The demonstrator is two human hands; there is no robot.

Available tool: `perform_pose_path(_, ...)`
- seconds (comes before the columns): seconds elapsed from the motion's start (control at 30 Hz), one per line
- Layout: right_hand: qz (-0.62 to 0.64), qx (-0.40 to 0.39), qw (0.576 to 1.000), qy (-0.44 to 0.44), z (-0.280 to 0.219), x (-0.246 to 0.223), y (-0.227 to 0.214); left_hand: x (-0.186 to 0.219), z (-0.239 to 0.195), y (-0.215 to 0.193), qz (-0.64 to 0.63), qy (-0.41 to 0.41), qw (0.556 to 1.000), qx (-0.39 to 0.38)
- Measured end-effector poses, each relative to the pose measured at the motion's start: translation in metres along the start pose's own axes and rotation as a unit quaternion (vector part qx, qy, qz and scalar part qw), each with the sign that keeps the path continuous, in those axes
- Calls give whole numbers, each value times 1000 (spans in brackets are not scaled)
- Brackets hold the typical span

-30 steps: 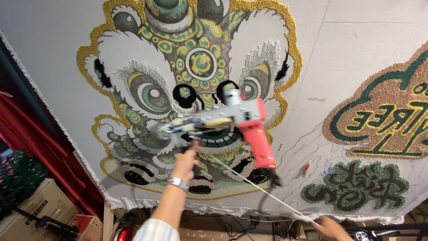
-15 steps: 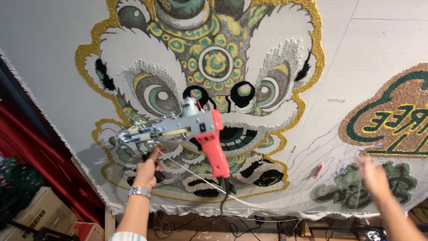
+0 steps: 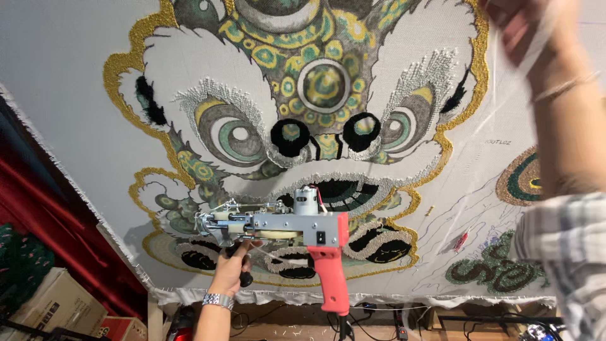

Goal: The person uses a handheld electric tufting gun to apply white yarn into a large canvas stretched on a frame. They focus on filling in the nose and mouth area of a stylized lion face design, moving the tool steadily across the surface to create a textured pile.

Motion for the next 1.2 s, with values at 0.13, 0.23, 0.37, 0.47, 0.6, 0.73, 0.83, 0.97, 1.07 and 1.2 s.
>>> perform_pose_path(0.13, -342, -139, 924, 99, -46, 116, -35, 8, -3, -12, 14, 20, 999, -21)
perform_pose_path(0.23, -461, -314, 787, 262, -114, 216, -68, 12, -4, -16, 22, 16, 1000, -4)
perform_pose_path(0.37, -455, -420, 725, 303, -178, 249, -73, 15, -6, -4, -12, 22, 1000, -19)
perform_pose_path(0.47, -453, -405, 731, 311, -204, 233, -65, 15, -7, 11, -8, 23, 999, -24)
perform_pose_path(0.6, -336, -394, 765, 384, -241, 207, -61, 10, -3, 40, -5, 11, 999, -40)
perform_pose_path(0.73, -55, -425, 785, 447, -299, 178, -31, 0, 3, 80, 7, 53, 996, -72)
perform_pose_path(0.83, 75, -369, 809, 452, -340, 163, -6, -11, 5, 112, 23, 49, 995, -80)
perform_pose_path(0.97, 74, -131, 836, 528, -366, 179, -17, -11, 1, 151, 60, 126, 983, -115)
perform_pose_path(1.07, 112, -20, 827, 550, -375, 186, -44, -7, -8, 177, 65, 171, 973, -142)
perform_pose_path(1.2, 113, 50, 827, 548, -391, 192, -72, -3, -28, 202, 99, 217, 957, -164)
Point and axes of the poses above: each hand's wrist, its own z-axis towards the middle knuckle, its own y-axis out of the palm, x = y × z, the point moved 5 cm from there along z, towards the middle knuckle, and after that the axes turned 9 degrees about x, right-handed, at the moved point
